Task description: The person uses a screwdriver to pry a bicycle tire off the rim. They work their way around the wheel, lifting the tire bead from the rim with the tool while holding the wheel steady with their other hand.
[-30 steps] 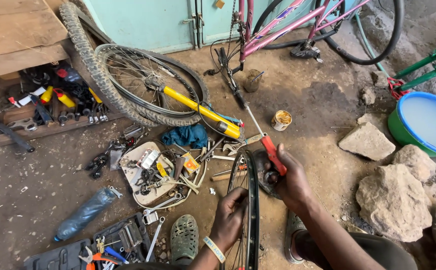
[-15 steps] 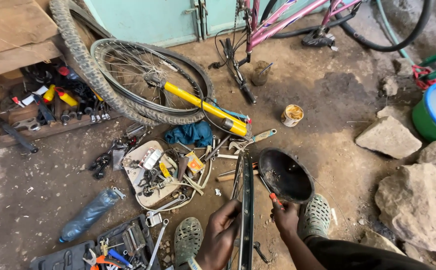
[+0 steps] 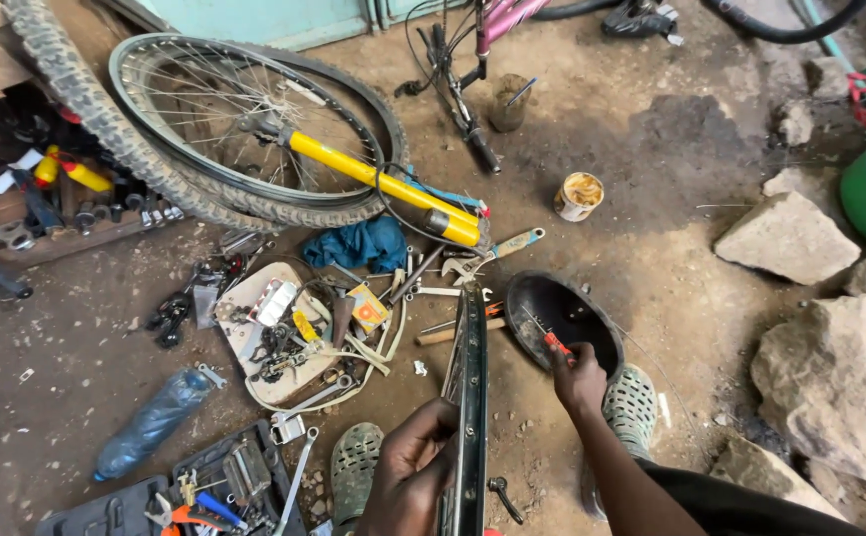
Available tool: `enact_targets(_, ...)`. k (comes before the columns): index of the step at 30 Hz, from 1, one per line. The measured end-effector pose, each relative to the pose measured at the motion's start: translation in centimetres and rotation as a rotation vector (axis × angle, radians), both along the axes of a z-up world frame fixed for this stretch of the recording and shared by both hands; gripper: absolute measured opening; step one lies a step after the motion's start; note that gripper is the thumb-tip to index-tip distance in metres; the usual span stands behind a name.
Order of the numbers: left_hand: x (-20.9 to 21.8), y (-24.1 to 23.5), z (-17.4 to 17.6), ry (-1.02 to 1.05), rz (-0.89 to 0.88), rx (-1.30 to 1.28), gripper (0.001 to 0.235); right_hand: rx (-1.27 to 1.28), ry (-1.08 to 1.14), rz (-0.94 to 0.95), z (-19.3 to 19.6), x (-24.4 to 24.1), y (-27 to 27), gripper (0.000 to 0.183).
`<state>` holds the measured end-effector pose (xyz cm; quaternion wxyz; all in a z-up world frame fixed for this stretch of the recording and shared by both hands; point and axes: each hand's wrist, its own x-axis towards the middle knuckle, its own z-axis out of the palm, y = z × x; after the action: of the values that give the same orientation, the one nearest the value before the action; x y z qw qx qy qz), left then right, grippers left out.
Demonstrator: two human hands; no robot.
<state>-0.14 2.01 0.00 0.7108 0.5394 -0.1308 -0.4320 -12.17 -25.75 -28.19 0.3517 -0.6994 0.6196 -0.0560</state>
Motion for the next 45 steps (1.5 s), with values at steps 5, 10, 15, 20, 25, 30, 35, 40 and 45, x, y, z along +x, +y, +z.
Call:
enact_targets(5, 0.2, -0.3, -0.5, -0.039, -0.029, 0.019, 0.008, -0.054, -0.332, -0.224, 11.1, 2.2, -0.3, 0.054)
enact_targets(10, 0.4, -0.5, 0.4, -0.169, -0.014, 0.014, 0.008, -0.123, -0.794, -0.139, 25.9, 6.0, -0.8, 0.039)
enact_targets(15, 0.4, -0.7, -0.9, -0.219, -0.017, 0.000, 0.012, -0.153, -0.874, 0.227, 38.5, 7.2, 0.3, 0.026)
enact_targets(20, 0.3, -1.1, -1.2, -0.223, 0.039, -0.070, 0.018, -0.172, -0.568, 0.364, 45.6, 4.1, 7.4, 0.024)
enact_targets(25, -0.1, -0.4, -1.0, -0.188, 0.020, -0.066, 0.019, -0.180, -0.612, 0.278, 44.9, 0.5, 10.7, 0.021)
enact_targets(30, -0.5, -0.4, -0.1, -0.216, -0.048, -0.103, 0.014, -0.543, -0.445, 0.705, 48.4, 1.1, 12.5, 0.022)
enact_targets(35, -1.2, -0.5, 0.2, -0.193, -0.070, -0.067, 0.009, -0.605, -0.375, 0.798, 49.0, 1.8, 12.9, 0.016)
enact_targets(40, -1.9, 0.1, 1.1, -0.321, -0.089, -0.099, 0.012, -0.639, -0.362, 0.714, 49.9, 1.4, 13.8, 0.016)
enact_targets(45, -1.8, 0.3, 1.7, -0.334, -0.117, -0.113, 0.011, -0.679, -0.195, 0.632, 50.5, 1.0, 14.3, 0.022)
